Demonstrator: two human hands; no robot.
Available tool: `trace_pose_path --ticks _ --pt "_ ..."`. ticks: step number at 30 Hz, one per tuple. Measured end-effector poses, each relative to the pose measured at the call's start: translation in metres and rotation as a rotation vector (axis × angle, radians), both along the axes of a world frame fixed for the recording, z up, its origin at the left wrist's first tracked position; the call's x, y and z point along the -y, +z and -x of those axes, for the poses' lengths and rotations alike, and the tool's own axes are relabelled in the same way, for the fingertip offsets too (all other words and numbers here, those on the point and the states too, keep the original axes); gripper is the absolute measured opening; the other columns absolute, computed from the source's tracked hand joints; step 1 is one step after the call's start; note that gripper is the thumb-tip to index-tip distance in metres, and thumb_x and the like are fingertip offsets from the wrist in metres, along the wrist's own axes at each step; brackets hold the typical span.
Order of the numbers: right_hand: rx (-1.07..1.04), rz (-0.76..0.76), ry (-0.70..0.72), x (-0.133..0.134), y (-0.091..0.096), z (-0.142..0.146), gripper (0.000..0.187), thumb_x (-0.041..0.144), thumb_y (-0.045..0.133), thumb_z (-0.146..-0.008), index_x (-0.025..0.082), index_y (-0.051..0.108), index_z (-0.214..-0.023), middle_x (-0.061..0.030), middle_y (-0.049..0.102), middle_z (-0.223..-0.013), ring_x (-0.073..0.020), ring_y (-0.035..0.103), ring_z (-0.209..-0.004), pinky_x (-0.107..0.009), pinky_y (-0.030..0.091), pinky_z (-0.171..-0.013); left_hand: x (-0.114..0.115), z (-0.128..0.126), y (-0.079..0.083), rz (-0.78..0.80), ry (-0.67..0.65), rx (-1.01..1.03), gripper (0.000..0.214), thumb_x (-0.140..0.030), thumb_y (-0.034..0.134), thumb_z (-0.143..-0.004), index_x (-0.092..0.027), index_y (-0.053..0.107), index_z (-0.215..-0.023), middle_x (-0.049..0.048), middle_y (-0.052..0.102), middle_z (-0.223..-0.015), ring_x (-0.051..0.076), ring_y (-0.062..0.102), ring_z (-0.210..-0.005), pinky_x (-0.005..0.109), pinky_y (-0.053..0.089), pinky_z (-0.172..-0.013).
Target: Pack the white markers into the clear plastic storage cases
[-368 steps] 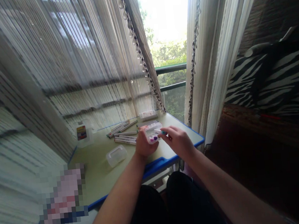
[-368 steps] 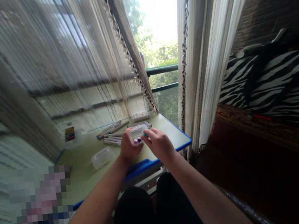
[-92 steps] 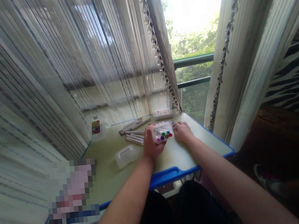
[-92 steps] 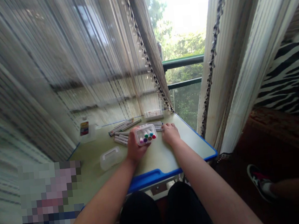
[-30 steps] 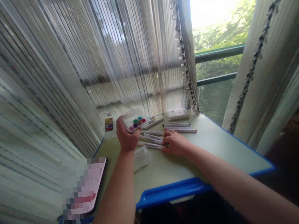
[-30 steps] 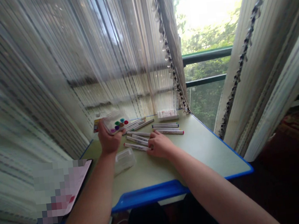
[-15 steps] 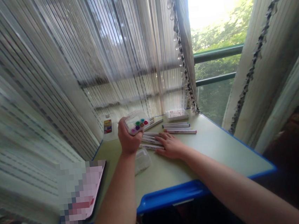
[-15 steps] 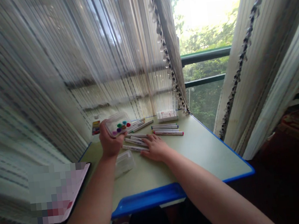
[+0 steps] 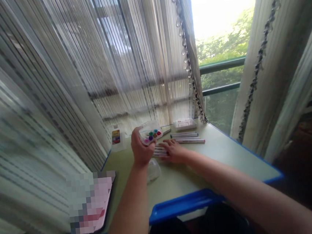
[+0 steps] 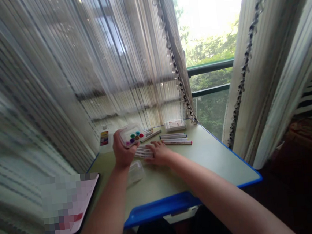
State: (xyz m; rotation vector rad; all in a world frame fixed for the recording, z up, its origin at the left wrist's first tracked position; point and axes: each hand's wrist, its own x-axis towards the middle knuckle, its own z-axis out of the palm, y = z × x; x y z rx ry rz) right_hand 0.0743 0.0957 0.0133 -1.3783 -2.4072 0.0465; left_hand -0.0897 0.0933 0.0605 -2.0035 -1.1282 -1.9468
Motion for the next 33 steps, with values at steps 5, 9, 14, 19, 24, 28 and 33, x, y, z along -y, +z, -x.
trace_pose_path --ticks 5,9,14,19,24,28,33 --pt "0.079 -0.039 -0.33 0.009 0.011 -0.065 0.036 0.034 0.05 -0.085 0.017 0.06 -0.116 -0.0143 0.055 -0.122 -0.0287 0.044 -0.114 -0.039 0.035 -0.095 0.007 -0.013 0.001 -0.016 -0.067 -0.085 0.065 -0.016 0.072 -0.052 -0.018 0.047 -0.112 0.0079 0.058 -0.104 0.026 0.06 -0.095 0.041 0.051 -0.085" --pt "0.103 0.029 -0.492 0.028 0.007 -0.111 0.034 0.024 0.048 -0.085 0.014 0.059 -0.115 -0.0157 0.06 -0.113 -0.0279 0.049 -0.107 -0.037 0.038 -0.089 0.014 -0.031 -0.004 -0.092 -0.157 -0.201 0.066 -0.02 0.073 -0.056 -0.019 0.044 -0.115 0.0106 0.057 -0.108 0.028 0.058 -0.1 0.045 0.05 -0.087" --pt "0.062 0.052 -0.493 0.061 -0.003 -0.127 0.03 0.023 0.04 -0.09 0.014 0.064 -0.106 -0.0147 0.063 -0.105 -0.0238 0.055 -0.101 -0.032 0.04 -0.085 0.026 -0.057 -0.012 -0.207 -0.281 -0.255 0.055 -0.034 0.068 -0.067 -0.019 0.044 -0.115 0.0154 0.055 -0.111 0.032 0.054 -0.11 0.051 0.046 -0.093" --pt "-0.085 -0.044 -0.526 0.111 0.007 -0.145 0.032 0.024 0.035 -0.094 0.011 0.061 -0.107 -0.0132 0.061 -0.104 -0.0182 0.058 -0.093 -0.028 0.042 -0.085 0.05 -0.076 -0.013 -0.169 -0.347 -0.336 0.053 -0.033 0.065 -0.069 -0.02 0.043 -0.116 0.0147 0.055 -0.111 0.031 0.055 -0.107 0.05 0.047 -0.092" --pt "-0.5 -0.423 -0.54 0.181 0.031 -0.168 0.027 0.028 0.043 -0.089 0.014 0.063 -0.099 -0.0106 0.059 -0.095 -0.0213 0.058 -0.091 -0.034 0.045 -0.087 0.071 -0.093 -0.028 -0.073 -0.27 -0.321 0.064 -0.019 0.065 -0.061 -0.02 0.038 -0.119 0.0145 0.054 -0.111 0.031 0.055 -0.106 0.05 0.049 -0.089" --pt "-0.574 -0.484 -0.435 0.226 0.043 -0.16 0.022 0.028 0.046 -0.085 0.016 0.063 -0.092 -0.0085 0.058 -0.09 -0.0212 0.059 -0.087 -0.035 0.047 -0.083 0.074 -0.101 -0.043 -0.038 -0.282 -0.372 0.065 -0.018 0.064 -0.061 -0.02 0.037 -0.119 0.0138 0.054 -0.113 0.03 0.055 -0.108 0.049 0.049 -0.09" --pt "-0.549 -0.429 -0.312 0.23 0.042 -0.123 0.017 0.02 0.049 -0.083 0.017 0.063 -0.091 -0.0072 0.058 -0.09 -0.017 0.058 -0.079 -0.03 0.049 -0.076 0.069 -0.103 -0.053 -0.07 -0.265 -0.41 0.058 -0.026 0.06 -0.068 -0.018 0.036 -0.119 0.0168 0.053 -0.114 0.031 0.054 -0.109 0.048 0.048 -0.09"
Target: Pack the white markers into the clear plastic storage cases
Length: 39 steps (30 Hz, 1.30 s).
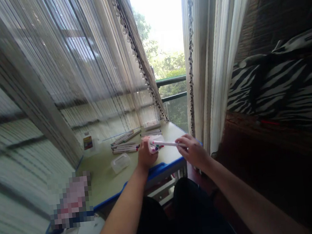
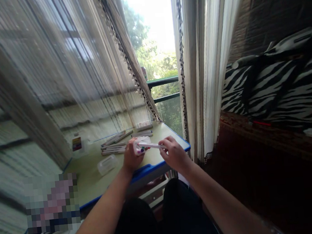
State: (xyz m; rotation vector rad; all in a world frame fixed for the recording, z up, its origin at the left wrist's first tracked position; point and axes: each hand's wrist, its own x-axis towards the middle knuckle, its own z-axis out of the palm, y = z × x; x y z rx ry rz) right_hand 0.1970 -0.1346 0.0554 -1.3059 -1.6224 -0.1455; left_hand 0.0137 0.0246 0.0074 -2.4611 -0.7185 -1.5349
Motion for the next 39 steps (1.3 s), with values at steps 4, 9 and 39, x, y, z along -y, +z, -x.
trace_pose_path --ticks 4,9,39 --pt "-0.084 -0.028 0.043 -0.019 -0.01 0.032 0.018 0.016 0.055 -0.079 0.017 0.062 -0.095 -0.0061 0.06 -0.089 -0.0157 0.058 -0.073 -0.029 0.05 -0.074 0.001 -0.001 -0.003 -0.003 -0.016 -0.019 0.054 -0.034 0.057 -0.073 -0.017 0.035 -0.119 0.0171 0.053 -0.114 0.032 0.054 -0.109 0.049 0.048 -0.089" --pt "-0.231 -0.067 0.032 -0.035 -0.027 0.06 0.019 0.017 0.055 -0.078 0.018 0.061 -0.096 -0.0047 0.062 -0.083 -0.0158 0.059 -0.071 -0.03 0.052 -0.073 0.006 -0.001 -0.004 0.022 -0.017 -0.001 0.058 -0.036 0.06 -0.071 -0.017 0.035 -0.12 0.0169 0.053 -0.111 0.031 0.056 -0.105 0.048 0.048 -0.088" --pt "-0.057 -0.028 -0.11 -0.036 -0.031 0.071 0.03 0.025 0.049 -0.088 0.021 0.061 -0.115 -0.0103 0.055 -0.107 -0.0213 0.054 -0.1 -0.036 0.047 -0.091 0.004 -0.006 -0.003 -0.038 -0.12 -0.045 0.051 -0.031 0.056 -0.072 -0.016 0.039 -0.118 0.0166 0.053 -0.114 0.03 0.053 -0.111 0.048 0.046 -0.094"
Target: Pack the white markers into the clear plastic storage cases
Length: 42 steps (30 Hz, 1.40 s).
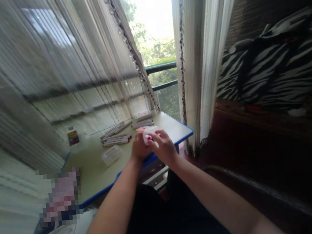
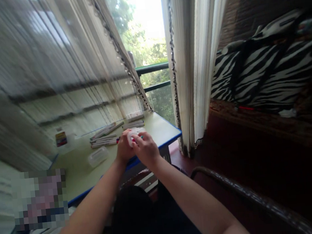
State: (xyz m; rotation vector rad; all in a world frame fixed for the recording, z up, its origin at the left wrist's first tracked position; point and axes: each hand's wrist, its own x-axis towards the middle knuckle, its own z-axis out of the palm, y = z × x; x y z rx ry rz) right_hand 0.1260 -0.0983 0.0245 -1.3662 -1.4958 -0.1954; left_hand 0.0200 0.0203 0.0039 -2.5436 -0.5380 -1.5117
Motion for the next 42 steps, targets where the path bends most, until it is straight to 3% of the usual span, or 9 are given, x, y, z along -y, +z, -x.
trace_pose_path --ticks 6,12,16,22,29,33,36,42 --pt "0.188 0.045 -0.057 -0.014 -0.004 -0.007 0.028 0.025 0.045 -0.091 0.021 0.062 -0.114 -0.007 0.057 -0.114 -0.0209 0.05 -0.104 -0.037 0.043 -0.096 -0.007 -0.011 0.002 0.002 -0.074 0.032 0.048 -0.032 0.056 -0.071 -0.014 0.043 -0.114 0.0168 0.055 -0.112 0.031 0.053 -0.111 0.05 0.044 -0.095" --pt "0.229 0.071 -0.101 -0.015 0.003 -0.007 0.025 0.02 0.042 -0.093 0.015 0.061 -0.109 -0.0072 0.064 -0.106 -0.0182 0.054 -0.099 -0.033 0.042 -0.096 -0.005 -0.013 0.007 -0.098 -0.022 -0.05 0.045 -0.03 0.049 -0.075 -0.014 0.04 -0.116 0.0156 0.055 -0.111 0.03 0.054 -0.109 0.048 0.048 -0.089" --pt "0.284 0.074 -0.1 -0.01 0.011 -0.008 0.024 0.017 0.043 -0.091 0.012 0.061 -0.107 -0.008 0.065 -0.106 -0.0183 0.055 -0.102 -0.03 0.04 -0.096 -0.006 -0.013 0.009 -0.143 0.035 -0.126 0.047 -0.029 0.049 -0.075 -0.009 0.04 -0.116 0.0203 0.054 -0.113 0.031 0.053 -0.11 0.047 0.049 -0.089" --pt "0.21 0.114 -0.155 -0.012 0.015 -0.009 0.023 0.017 0.047 -0.089 0.013 0.063 -0.105 -0.0081 0.066 -0.103 -0.0186 0.056 -0.096 -0.029 0.042 -0.093 -0.009 -0.014 0.008 -0.189 -0.003 -0.07 0.054 -0.039 0.054 -0.071 -0.011 0.04 -0.115 0.0185 0.056 -0.109 0.031 0.056 -0.104 0.045 0.051 -0.085" --pt "0.108 0.041 -0.078 -0.015 0.017 -0.004 0.017 0.016 0.053 -0.086 0.015 0.067 -0.095 -0.009 0.065 -0.097 -0.0193 0.056 -0.096 -0.033 0.043 -0.092 -0.005 -0.006 0.005 -0.15 -0.014 -0.054 0.055 -0.038 0.057 -0.071 -0.014 0.038 -0.117 0.0187 0.055 -0.11 0.032 0.056 -0.106 0.046 0.05 -0.086" --pt "0.024 -0.009 0.01 -0.015 0.009 -0.011 0.011 0.017 0.062 -0.079 0.016 0.069 -0.087 -0.007 0.064 -0.092 -0.0176 0.059 -0.09 -0.032 0.046 -0.09 -0.002 -0.005 0.004 -0.132 -0.011 -0.009 0.052 -0.032 0.056 -0.072 -0.014 0.038 -0.117 0.0179 0.055 -0.108 0.032 0.057 -0.104 0.046 0.051 -0.085" --pt "-0.097 -0.06 0.043 -0.016 -0.001 -0.017 0.016 0.019 0.063 -0.079 0.018 0.069 -0.093 -0.0063 0.061 -0.094 -0.0148 0.06 -0.081 -0.029 0.05 -0.082 -0.001 -0.004 0.003 -0.089 0.001 0.044 0.05 -0.031 0.056 -0.075 -0.014 0.037 -0.118 0.0178 0.055 -0.107 0.031 0.058 -0.102 0.046 0.051 -0.084" --pt "-0.106 -0.16 0.021 -0.023 -0.012 -0.023 0.017 0.018 0.06 -0.08 0.019 0.069 -0.094 -0.0071 0.061 -0.095 -0.0184 0.057 -0.092 -0.035 0.047 -0.088 0.0 -0.002 0.001 -0.038 -0.001 0.062 0.052 -0.033 0.057 -0.076 -0.014 0.036 -0.121 0.0164 0.055 -0.108 0.03 0.058 -0.103 0.046 0.05 -0.087"
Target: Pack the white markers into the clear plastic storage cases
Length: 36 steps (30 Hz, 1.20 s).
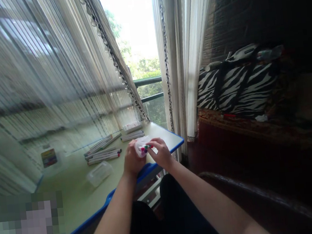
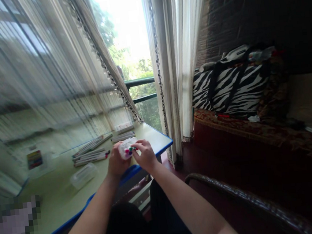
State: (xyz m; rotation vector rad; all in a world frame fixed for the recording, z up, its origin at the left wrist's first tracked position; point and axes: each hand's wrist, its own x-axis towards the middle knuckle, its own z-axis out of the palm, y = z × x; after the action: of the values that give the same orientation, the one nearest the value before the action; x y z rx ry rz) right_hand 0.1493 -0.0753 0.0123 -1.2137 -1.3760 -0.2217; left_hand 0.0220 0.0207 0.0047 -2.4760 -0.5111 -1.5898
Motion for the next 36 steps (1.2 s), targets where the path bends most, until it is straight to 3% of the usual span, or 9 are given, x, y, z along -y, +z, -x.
trace_pose_path --ticks 4,7,15,20,24,27,30,33,36 --pt "-0.007 -0.027 -0.006 -0.01 -0.002 -0.001 0.021 0.022 0.06 -0.081 0.021 0.068 -0.101 -0.0093 0.059 -0.109 -0.0211 0.055 -0.103 -0.039 0.045 -0.094 -0.002 0.002 -0.003 0.011 0.031 0.009 0.054 -0.032 0.056 -0.078 -0.013 0.034 -0.124 0.0192 0.054 -0.112 0.032 0.055 -0.108 0.048 0.049 -0.089" --pt "-0.059 -0.049 0.077 -0.017 -0.002 -0.001 0.027 0.025 0.057 -0.084 0.019 0.064 -0.11 -0.0124 0.055 -0.119 -0.0213 0.054 -0.111 -0.038 0.044 -0.097 -0.002 0.003 -0.004 0.019 0.044 0.02 0.057 -0.031 0.054 -0.078 -0.011 0.033 -0.127 0.0207 0.053 -0.115 0.033 0.054 -0.11 0.05 0.048 -0.09" --pt "-0.13 0.009 0.166 -0.022 0.0 -0.004 0.019 0.023 0.057 -0.082 0.019 0.069 -0.097 -0.0117 0.062 -0.114 -0.0218 0.059 -0.109 -0.038 0.046 -0.097 0.001 0.002 -0.001 0.104 0.054 0.037 0.08 -0.039 0.068 -0.069 -0.013 0.028 -0.132 0.0191 0.051 -0.12 0.031 0.054 -0.111 0.047 0.048 -0.092" --pt "-0.337 -0.005 0.377 -0.031 0.002 -0.007 0.022 0.024 0.052 -0.085 0.021 0.065 -0.102 -0.0092 0.065 -0.111 -0.0194 0.064 -0.099 -0.033 0.055 -0.081 -0.003 0.007 0.006 0.179 0.088 0.069 0.076 -0.04 0.07 -0.067 -0.017 0.033 -0.128 0.0156 0.055 -0.114 0.029 0.059 -0.104 0.044 0.052 -0.086" --pt "-0.455 0.088 0.57 -0.055 0.013 -0.015 0.024 0.022 0.046 -0.086 0.021 0.059 -0.106 -0.0074 0.067 -0.105 -0.018 0.066 -0.092 -0.034 0.055 -0.08 -0.017 0.016 0.025 0.15 0.121 0.076 0.071 -0.036 0.07 -0.064 -0.017 0.037 -0.124 0.0147 0.056 -0.111 0.03 0.059 -0.103 0.046 0.053 -0.085" --pt "-0.37 0.23 0.46 -0.088 0.026 -0.025 0.037 0.01 0.041 -0.08 0.019 0.056 -0.113 -0.0085 0.063 -0.112 -0.0167 0.065 -0.091 -0.034 0.054 -0.079 -0.036 0.024 0.044 0.109 0.139 0.09 0.072 -0.032 0.07 -0.061 -0.018 0.037 -0.123 0.015 0.056 -0.111 0.03 0.058 -0.105 0.048 0.051 -0.087" --pt "-0.023 0.388 0.22 -0.124 0.035 -0.032 0.045 0.001 0.039 -0.072 0.015 0.06 -0.109 -0.0106 0.063 -0.111 -0.0181 0.06 -0.1 -0.035 0.047 -0.092 -0.055 0.031 0.059 0.114 0.167 0.137 0.073 -0.03 0.072 -0.057 -0.019 0.038 -0.12 0.0137 0.055 -0.111 0.03 0.058 -0.104 0.048 0.05 -0.088" --pt "0.252 0.47 0.091 -0.149 0.03 -0.031 0.042 0.001 0.042 -0.075 0.013 0.064 -0.109 -0.0119 0.061 -0.116 -0.0206 0.053 -0.109 -0.033 0.041 -0.098 -0.067 0.037 0.064 0.185 0.243 0.244 0.072 -0.028 0.074 -0.055 -0.018 0.039 -0.117 0.0131 0.054 -0.111 0.03 0.057 -0.104 0.048 0.05 -0.088" --pt "0.361 0.518 -0.004 -0.16 0.014 -0.028 0.037 0.01 0.045 -0.081 0.015 0.062 -0.114 -0.01 0.06 -0.118 -0.0218 0.051 -0.109 -0.032 0.038 -0.099 -0.069 0.04 0.061 0.237 0.331 0.345 0.069 -0.028 0.074 -0.054 -0.018 0.042 -0.114 0.0129 0.054 -0.109 0.031 0.057 -0.104 0.049 0.049 -0.088"
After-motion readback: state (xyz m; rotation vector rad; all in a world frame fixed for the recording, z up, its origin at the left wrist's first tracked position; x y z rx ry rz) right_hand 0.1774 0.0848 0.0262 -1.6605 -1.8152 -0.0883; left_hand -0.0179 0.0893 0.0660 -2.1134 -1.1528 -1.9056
